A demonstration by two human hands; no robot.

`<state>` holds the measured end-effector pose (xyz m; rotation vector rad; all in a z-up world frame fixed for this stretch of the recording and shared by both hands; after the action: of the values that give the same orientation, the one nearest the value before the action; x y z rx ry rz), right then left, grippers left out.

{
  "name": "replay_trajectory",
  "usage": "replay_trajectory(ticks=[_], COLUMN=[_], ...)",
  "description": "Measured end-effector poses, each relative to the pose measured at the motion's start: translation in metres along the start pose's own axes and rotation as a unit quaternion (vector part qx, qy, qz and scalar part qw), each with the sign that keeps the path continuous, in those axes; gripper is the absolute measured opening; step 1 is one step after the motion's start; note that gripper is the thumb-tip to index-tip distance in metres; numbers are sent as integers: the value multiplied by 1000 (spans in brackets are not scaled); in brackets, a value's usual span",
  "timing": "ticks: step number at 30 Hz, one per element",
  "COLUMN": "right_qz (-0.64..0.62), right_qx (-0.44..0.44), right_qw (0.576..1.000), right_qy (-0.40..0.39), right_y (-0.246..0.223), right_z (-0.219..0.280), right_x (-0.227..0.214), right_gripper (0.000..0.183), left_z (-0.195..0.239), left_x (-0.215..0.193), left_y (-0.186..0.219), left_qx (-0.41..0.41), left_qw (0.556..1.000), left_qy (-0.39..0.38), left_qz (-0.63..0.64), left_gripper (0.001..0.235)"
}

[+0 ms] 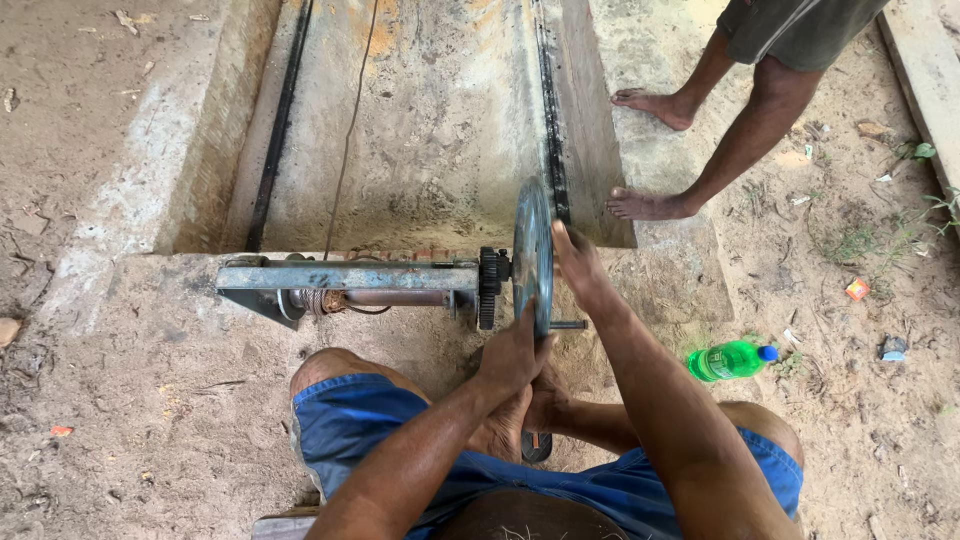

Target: The person sits on the ground and rotates a hand-cranked winch wheel to wind a cable. A second person stands nearby and briefly hands a green bottle to the operator before walking away.

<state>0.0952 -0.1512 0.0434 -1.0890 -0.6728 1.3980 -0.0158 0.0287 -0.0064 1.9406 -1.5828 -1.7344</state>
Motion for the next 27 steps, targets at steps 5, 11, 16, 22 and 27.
replay_trajectory(ticks=[5, 11, 16, 22, 27], right_qz=[70, 45, 122, 123, 86], right_qx=[-84, -124, -128, -78, -109], right_qw=[994, 991, 982, 988, 990], right_qy=[-25, 29, 59, 47, 16], right_y=[-38, -24, 0, 48, 93], right_z=[12, 37, 66, 100, 121], right_x=[26, 38, 43, 54, 57], right_gripper=[57, 47, 48, 46, 46], left_z=[30, 40, 7, -67, -135], left_x=[14, 12, -4, -28, -42], left_y=[-15, -31, -48, -57, -43], left_qx=[-60, -11, -113, -170, -191], left_qw=[995, 998, 985, 983, 981], left_qy=[-84, -48, -108, 11, 19], left_qz=[-2, 41, 76, 68, 41], left_gripper=[86, 93, 47, 37, 47])
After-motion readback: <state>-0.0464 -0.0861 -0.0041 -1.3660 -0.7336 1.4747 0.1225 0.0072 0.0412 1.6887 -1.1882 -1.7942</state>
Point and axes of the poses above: each hand's wrist, its own z-axis away from the middle knuckle, its own x-axis out of the palm, y = z × x, the point moved 1 cm from there along -z, towards the middle knuckle, and after that the axes turned 4 degrees about x, right-handed, at the moved point
